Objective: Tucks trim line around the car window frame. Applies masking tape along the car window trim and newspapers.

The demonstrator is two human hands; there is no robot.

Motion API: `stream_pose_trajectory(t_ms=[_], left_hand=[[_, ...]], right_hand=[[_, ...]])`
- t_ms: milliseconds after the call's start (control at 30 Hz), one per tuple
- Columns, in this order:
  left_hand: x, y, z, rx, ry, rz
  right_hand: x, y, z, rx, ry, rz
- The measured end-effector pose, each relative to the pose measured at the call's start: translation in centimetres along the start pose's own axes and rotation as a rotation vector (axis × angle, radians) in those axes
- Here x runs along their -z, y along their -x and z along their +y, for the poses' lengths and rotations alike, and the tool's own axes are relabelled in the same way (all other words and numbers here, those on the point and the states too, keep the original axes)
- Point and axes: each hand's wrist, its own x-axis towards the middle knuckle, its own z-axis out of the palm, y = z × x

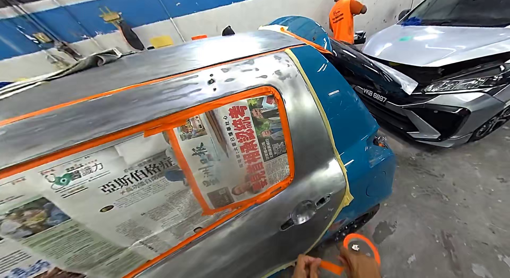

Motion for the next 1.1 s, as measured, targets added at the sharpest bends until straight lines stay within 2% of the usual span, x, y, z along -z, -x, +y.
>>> stream_pose_trajectory(t_ms=[67, 100, 167, 200, 300, 400, 500, 533, 600, 667, 767, 933, 1000, 1100], left_hand=[[1.4, -0.2, 1.3, -0.052, 0.044, 0.051], [2.7, -1.1, 1.7, -0.062, 0.081, 0.033], [5.2, -2.9, 1.2, -0.006, 0.199, -0.032], [6.0, -3.7, 0.6, 0.047, 0.259, -0.031], [6.7, -7.1, -0.4, 0.110, 0.368, 0.085], [7.1, -10.5, -0.5, 0.100, 0.418, 0.235], [7.4, -13.4, -0.5, 0.084, 0.427, 0.341], [7.3, -14.3, -0.8, 0.064, 0.383, 0.386], [7.0, -15.7, -1.6, 0.002, 0.137, 0.515], [6.7, -16.8, -2.4, -0.075, -0.088, 0.647], [6.4, -17.9, -2.1, -0.045, -0.164, 0.720], [6.5, -18.3, -0.9, 0.068, -0.276, 0.711], [6.7, -18.2, -0.4, 0.137, -0.292, 0.707], [8.1, -18.3, 0.1, 0.253, -0.269, 0.649]], right_hand=[[0.3, -1.6, 1.9, -0.202, -0.008, -0.086], [0.7, -2.5, 2.7, -0.192, -0.080, -0.022], [2.7, -2.9, 1.1, -0.016, -0.215, 0.146], [4.0, -2.8, -0.9, 0.089, -0.288, 0.175], [6.6, -4.5, -7.1, 0.347, -0.321, 0.140], [7.3, -7.6, -12.4, 0.393, -0.277, 0.213], [8.2, -10.9, -15.4, 0.435, -0.169, 0.334], [8.4, -11.9, -15.9, 0.452, -0.115, 0.369], [8.1, -13.6, -16.8, 0.468, -0.034, 0.471], [7.5, -14.8, -17.2, 0.451, 0.013, 0.614], [7.2, -15.8, -17.9, 0.382, -0.001, 0.680], [6.9, -16.1, -18.8, 0.306, 0.039, 0.736], [7.5, -15.8, -19.1, 0.200, 0.005, 0.723], [8.2, -15.4, -19.6, -0.011, -0.219, 0.636]])
